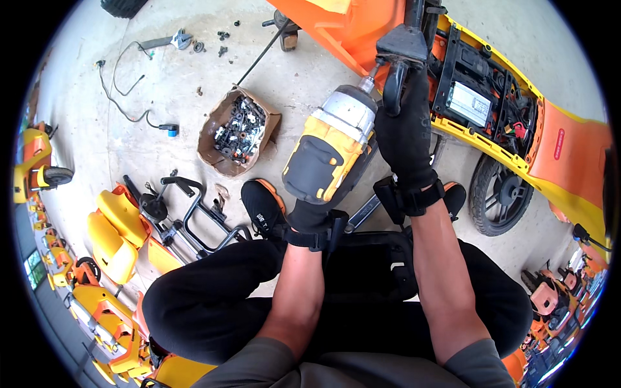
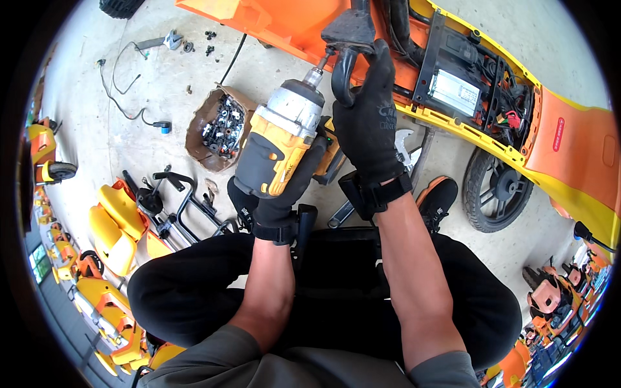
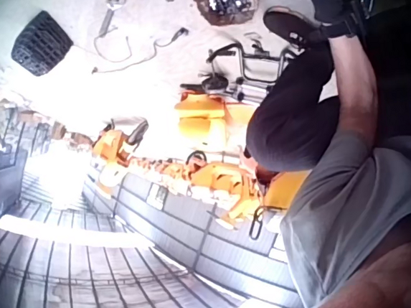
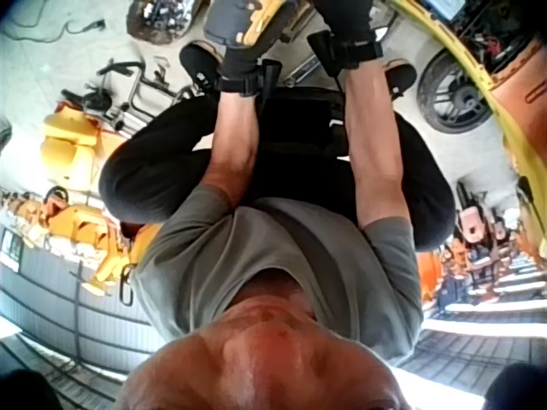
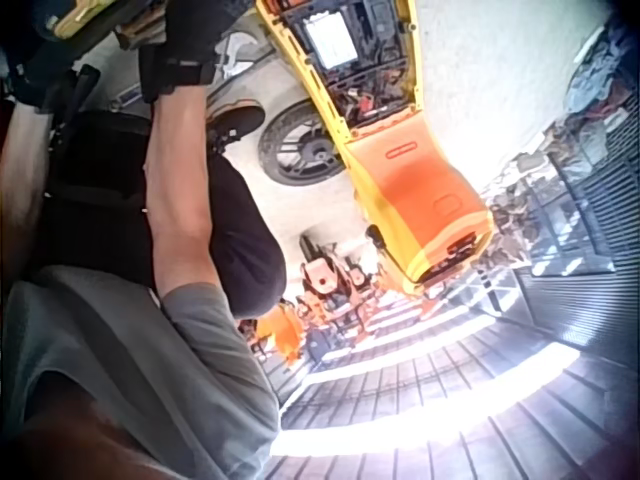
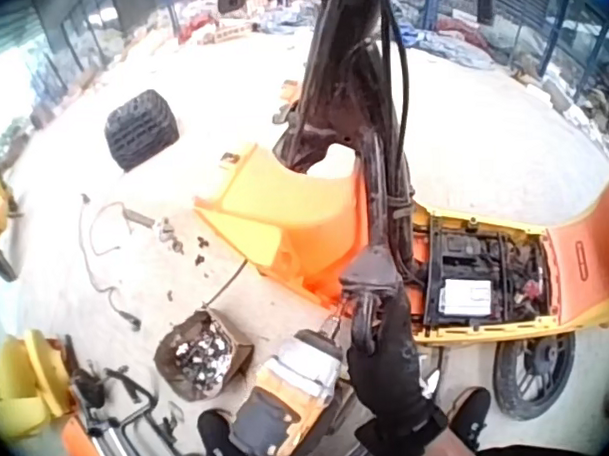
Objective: The person uses an impact driver to remove bolts from the side panel of a motorcycle, then reaches into a box for small parts.
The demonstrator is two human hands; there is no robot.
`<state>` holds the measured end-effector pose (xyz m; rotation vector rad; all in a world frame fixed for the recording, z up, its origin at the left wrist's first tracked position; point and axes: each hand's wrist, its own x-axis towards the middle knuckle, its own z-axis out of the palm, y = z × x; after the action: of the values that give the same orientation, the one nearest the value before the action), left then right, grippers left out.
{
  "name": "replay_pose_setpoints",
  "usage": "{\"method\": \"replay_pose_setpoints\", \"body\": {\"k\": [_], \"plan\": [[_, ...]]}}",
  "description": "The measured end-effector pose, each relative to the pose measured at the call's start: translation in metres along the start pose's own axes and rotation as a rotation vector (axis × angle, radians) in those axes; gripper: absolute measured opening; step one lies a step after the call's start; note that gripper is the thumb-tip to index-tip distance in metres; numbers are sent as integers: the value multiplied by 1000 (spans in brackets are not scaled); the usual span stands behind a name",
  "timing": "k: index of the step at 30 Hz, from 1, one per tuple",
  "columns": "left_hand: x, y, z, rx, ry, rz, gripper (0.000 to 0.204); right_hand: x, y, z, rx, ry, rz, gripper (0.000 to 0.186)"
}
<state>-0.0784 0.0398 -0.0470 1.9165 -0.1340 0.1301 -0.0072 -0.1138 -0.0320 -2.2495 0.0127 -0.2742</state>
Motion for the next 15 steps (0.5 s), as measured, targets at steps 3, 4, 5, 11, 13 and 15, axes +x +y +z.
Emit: {"method": "replay_pose_setpoints", "body": {"k": [3,4,5,11,13,15], "plan": [[3,5,0,70,1,9,32,1,2,1,42,14,6,86],[3,6,-1,117,-8,27,31,1,1,1,25,14,-6,86],[4,3,-2,188,-30,58,31,0,1,0,8,14,-18,86],[10,-5,1,298,-53,82,31,1,-1,0,41,-7,6,85],[10,-8,2,465,-73,147,33,0,-2,-1,15,-9,-17,85],[15,-6,6,570,-85,198,34,0,-4,-2,42,-9,-9,86]]}}
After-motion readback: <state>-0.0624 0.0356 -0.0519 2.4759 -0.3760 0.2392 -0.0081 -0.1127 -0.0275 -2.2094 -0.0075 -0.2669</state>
